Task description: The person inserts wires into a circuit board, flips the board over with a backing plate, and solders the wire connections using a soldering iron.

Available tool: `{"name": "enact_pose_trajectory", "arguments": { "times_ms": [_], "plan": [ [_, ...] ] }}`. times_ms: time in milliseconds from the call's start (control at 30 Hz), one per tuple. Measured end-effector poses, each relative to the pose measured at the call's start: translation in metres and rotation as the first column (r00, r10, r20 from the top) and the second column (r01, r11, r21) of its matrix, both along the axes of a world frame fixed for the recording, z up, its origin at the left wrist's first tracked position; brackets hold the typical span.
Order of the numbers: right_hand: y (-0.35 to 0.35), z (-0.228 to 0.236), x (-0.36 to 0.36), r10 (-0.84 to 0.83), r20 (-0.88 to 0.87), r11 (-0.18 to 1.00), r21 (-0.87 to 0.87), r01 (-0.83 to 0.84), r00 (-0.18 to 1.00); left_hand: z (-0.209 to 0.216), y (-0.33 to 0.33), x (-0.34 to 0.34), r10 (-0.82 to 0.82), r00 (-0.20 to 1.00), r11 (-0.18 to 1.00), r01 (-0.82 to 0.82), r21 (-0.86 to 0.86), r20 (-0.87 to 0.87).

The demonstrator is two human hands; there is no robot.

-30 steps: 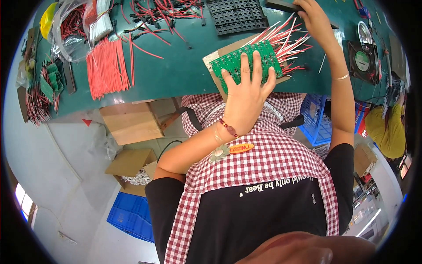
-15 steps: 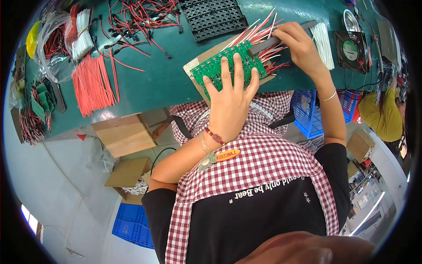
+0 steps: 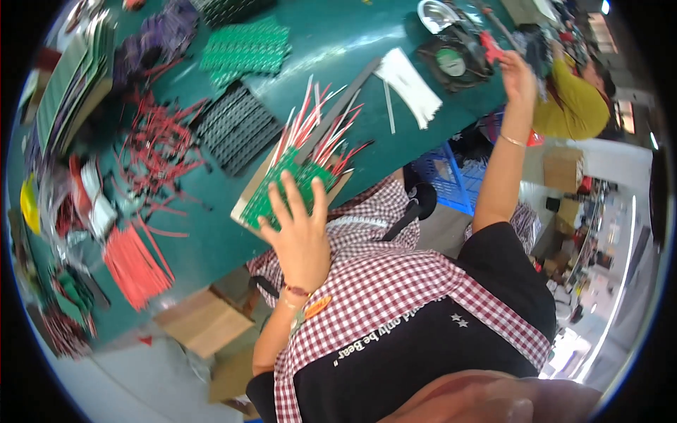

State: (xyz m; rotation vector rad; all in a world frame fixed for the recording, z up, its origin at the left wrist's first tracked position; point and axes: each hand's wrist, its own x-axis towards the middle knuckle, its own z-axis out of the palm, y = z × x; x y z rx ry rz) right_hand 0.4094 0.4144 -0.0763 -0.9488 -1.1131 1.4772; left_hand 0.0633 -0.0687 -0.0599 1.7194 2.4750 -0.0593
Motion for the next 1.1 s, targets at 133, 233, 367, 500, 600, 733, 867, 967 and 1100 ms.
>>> {"name": "enact_pose_trajectory", "arguments": {
  "times_ms": [133,233,367,500,600,733,867,967,1100],
  "plan": [
    [0.067,-0.029,-0.016,-0.166,-0.188,0.920,-0.382,0.084,0.968,-0.002,0.000,-0.001,0.011,1.000,1.000,-0.011,-0.019,-0.009],
    [0.104,-0.026,-0.024,0.161,-0.497,0.913,-0.253,-0.319,0.853,-0.002,0.000,-0.003,0.027,1.000,1.000,-0.027,0.014,0.011],
    [0.103,0.007,-0.025,-0.285,-0.346,0.911,-0.388,0.141,0.894,-0.007,0.002,-0.008,0.018,0.998,0.996,-0.023,0.082,0.060],
    [-0.009,0.023,-0.047,-0.075,0.073,0.919,0.392,0.041,0.995,-0.012,-0.006,-0.005,0.077,0.995,0.989,-0.084,0.124,0.061],
    [-0.215,0.062,-0.191,0.137,0.330,0.661,0.672,-0.335,0.934,-0.016,-0.004,-0.008,0.047,0.997,0.985,-0.056,0.163,0.060],
    [-0.309,0.015,-0.267,0.028,0.777,0.270,0.600,-0.753,0.629,-0.018,-0.005,-0.007,0.078,0.991,0.961,-0.104,0.255,0.111],
    [-0.316,0.001,-0.283,0.084,0.822,0.292,0.520,-0.802,0.563,-0.023,0.000,-0.004,0.080,0.993,0.971,-0.097,0.217,0.085],
    [-0.316,-0.002,-0.283,0.015,0.868,0.254,0.476,-0.842,0.496,-0.019,-0.003,-0.006,0.074,0.990,0.955,-0.106,0.278,0.123],
    [-0.319,0.001,-0.286,0.018,0.894,0.246,0.430,-0.869,0.447,-0.010,-0.007,-0.019,0.056,0.981,0.970,-0.097,0.221,0.184]
  ]
}}
